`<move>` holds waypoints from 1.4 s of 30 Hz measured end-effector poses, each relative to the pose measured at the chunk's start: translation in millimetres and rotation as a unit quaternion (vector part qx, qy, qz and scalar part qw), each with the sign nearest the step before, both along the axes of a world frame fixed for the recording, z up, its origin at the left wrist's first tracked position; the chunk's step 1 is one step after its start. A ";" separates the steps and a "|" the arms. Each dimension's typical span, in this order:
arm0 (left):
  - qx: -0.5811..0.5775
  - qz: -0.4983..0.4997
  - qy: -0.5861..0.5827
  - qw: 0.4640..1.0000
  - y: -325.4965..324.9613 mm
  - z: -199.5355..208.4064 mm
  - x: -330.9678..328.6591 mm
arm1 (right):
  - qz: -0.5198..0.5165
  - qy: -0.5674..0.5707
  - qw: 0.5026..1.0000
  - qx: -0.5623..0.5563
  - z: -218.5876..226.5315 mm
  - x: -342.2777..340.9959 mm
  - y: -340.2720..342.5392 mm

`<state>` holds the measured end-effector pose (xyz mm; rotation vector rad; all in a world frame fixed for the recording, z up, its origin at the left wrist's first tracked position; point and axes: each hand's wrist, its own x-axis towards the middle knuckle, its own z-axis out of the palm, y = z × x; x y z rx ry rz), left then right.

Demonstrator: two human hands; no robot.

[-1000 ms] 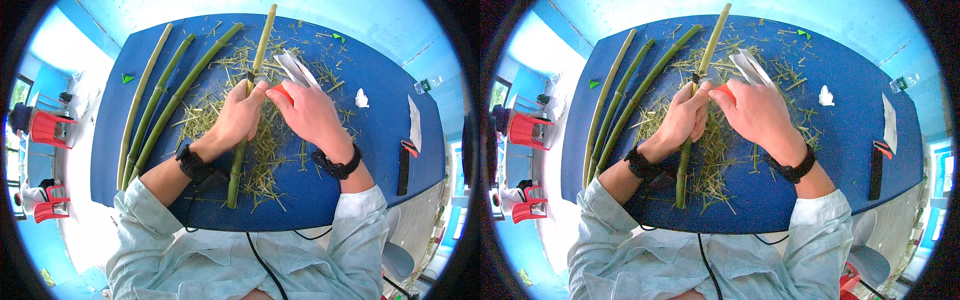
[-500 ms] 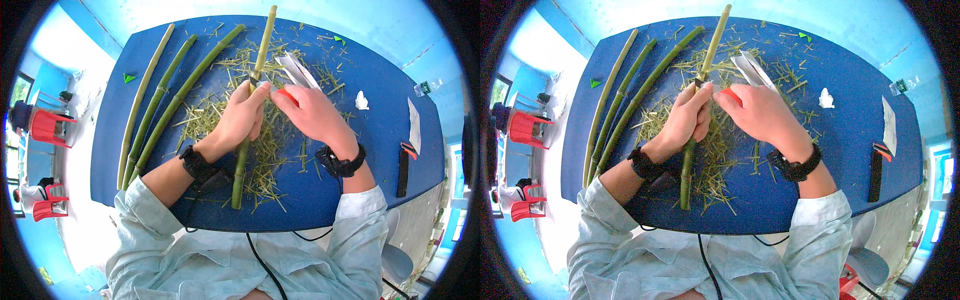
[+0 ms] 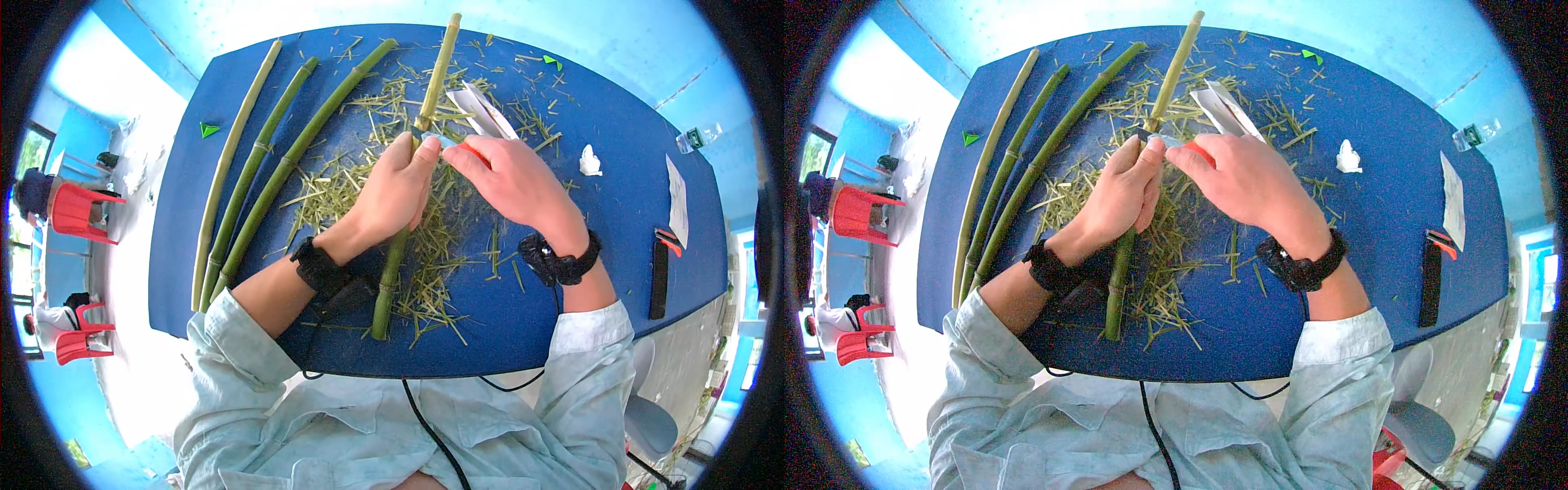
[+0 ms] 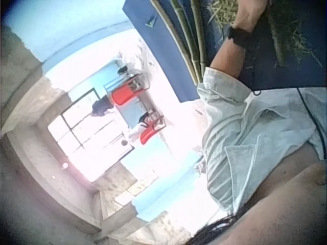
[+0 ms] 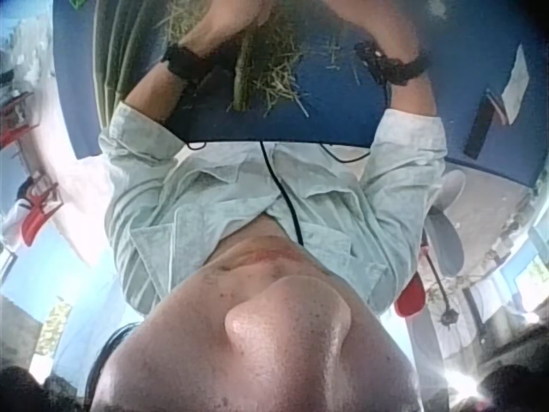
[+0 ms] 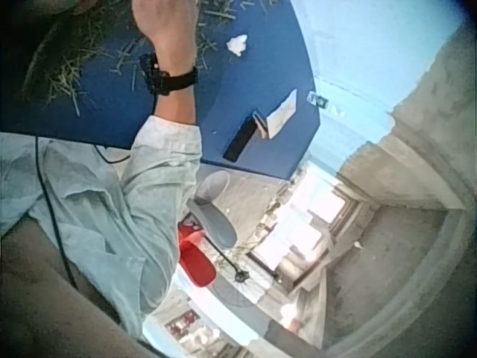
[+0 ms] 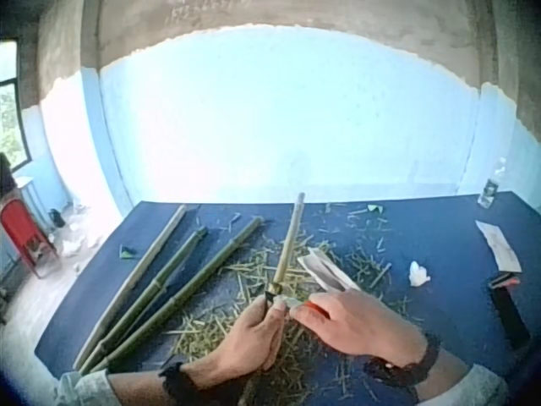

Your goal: The recorder is using a utility knife to shave thin strips from a bamboo stalk on a table.

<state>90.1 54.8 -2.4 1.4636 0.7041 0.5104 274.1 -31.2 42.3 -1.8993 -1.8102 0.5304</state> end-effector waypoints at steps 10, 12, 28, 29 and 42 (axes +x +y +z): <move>-0.017 0.038 0.003 0.999 -2.7 6.3 -0.4 | -0.057 -0.150 0.980 0.114 -9.7 -21.5 -2.7; -0.024 0.046 -0.001 0.999 -2.6 4.8 -0.2 | -0.061 -0.161 0.977 0.125 -11.9 -24.9 -2.1; -0.020 -0.045 -0.005 0.999 2.4 2.3 1.4 | -0.016 -0.088 0.996 0.028 3.3 3.9 -1.9; -0.003 -0.053 0.006 0.999 2.7 3.2 1.2 | -0.013 -0.101 0.995 0.023 4.9 5.3 -2.3; -0.023 -0.058 -0.021 0.998 5.3 -3.8 1.3 | 0.004 -0.127 0.992 0.005 6.8 6.3 -2.5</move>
